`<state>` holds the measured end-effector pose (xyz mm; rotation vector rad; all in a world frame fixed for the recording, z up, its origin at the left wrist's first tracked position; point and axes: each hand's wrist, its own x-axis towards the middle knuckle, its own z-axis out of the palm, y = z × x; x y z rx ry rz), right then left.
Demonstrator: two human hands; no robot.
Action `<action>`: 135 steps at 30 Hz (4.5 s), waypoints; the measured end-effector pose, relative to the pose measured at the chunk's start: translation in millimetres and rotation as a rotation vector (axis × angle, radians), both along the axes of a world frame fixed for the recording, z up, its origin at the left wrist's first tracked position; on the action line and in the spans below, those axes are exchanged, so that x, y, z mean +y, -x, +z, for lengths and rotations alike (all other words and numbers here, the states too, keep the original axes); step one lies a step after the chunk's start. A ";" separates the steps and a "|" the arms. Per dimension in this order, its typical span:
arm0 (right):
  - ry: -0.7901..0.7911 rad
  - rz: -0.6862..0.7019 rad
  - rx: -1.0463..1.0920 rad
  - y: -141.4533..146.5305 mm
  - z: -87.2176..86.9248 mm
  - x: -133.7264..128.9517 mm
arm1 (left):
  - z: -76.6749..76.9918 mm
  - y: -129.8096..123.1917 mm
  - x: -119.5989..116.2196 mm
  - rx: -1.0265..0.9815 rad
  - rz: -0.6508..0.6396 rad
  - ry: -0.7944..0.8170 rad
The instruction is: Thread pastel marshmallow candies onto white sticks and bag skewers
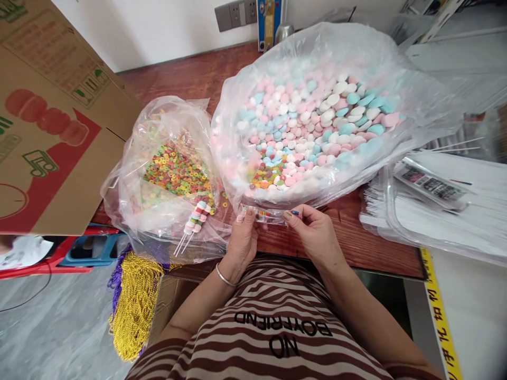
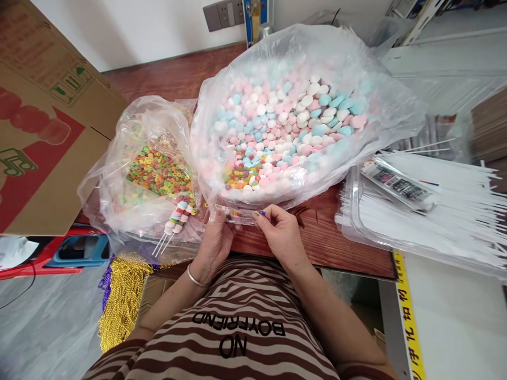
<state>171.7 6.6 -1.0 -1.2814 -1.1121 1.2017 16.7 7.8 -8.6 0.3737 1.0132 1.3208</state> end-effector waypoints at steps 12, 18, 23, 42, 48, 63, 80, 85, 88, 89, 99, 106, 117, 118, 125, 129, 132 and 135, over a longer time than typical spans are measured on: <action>-0.076 -0.009 0.071 -3.4 2.2 -7.5 | -6.0 -3.6 -0.8 -0.237 -0.023 0.097; -0.074 0.078 0.100 -7.2 17.2 -14.1 | -9.9 -0.1 0.8 -0.302 -0.035 0.122; 0.029 0.150 0.137 1.7 26.9 -16.4 | -10.8 -1.0 -0.3 -0.310 -0.001 0.091; -0.124 0.017 -0.062 1.9 -0.1 -15.5 | -0.3 -5.1 -6.1 0.095 0.076 -0.062; -0.320 0.047 -0.245 -4.6 1.1 -13.3 | -4.0 -5.3 -5.5 0.133 0.052 -0.070; -0.552 0.199 -0.453 -11.8 7.4 -3.7 | 1.5 1.5 -6.2 -0.048 -0.233 -0.013; -0.395 0.166 -0.217 32.2 49.5 -0.6 | 15.0 28.4 6.7 -0.367 0.086 0.133; -0.428 0.340 -0.315 61.6 29.7 5.6 | 40.2 105.6 -8.8 -0.337 0.306 -0.220; -0.519 0.712 -0.618 108.5 15.3 8.3 | 56.9 163.9 -35.6 -0.255 0.504 -0.423; -0.562 0.825 -0.757 128.4 11.6 8.1 | 59.8 178.9 -45.9 -0.227 0.560 -0.465; -0.828 1.079 -1.084 257.0 2.1 14.1 | 24.2 213.0 -88.5 -0.120 0.748 -0.327; -0.522 0.455 -0.255 138.1 30.7 26.1 | 15.2 187.3 -46.2 -0.388 0.695 -0.151; -0.108 0.068 0.534 55.8 27.4 0.3 | 17.5 108.3 -1.6 -0.458 0.489 0.047; -0.108 0.045 0.538 54.1 26.8 1.1 | 19.1 104.5 -1.6 -0.463 0.478 0.039; -0.104 -0.012 0.577 37.9 23.1 1.7 | 15.4 92.1 -4.5 -0.432 0.454 -0.012; -0.120 -0.028 0.572 32.6 18.8 0.8 | 13.9 88.4 -3.9 -0.410 0.448 -0.018; -0.129 -0.025 0.569 31.0 16.8 0.5 | 16.3 85.0 -2.8 -0.408 0.437 0.015; -0.152 -0.021 0.555 30.8 15.5 -0.9 | 18.2 81.8 -2.2 -0.424 0.430 0.042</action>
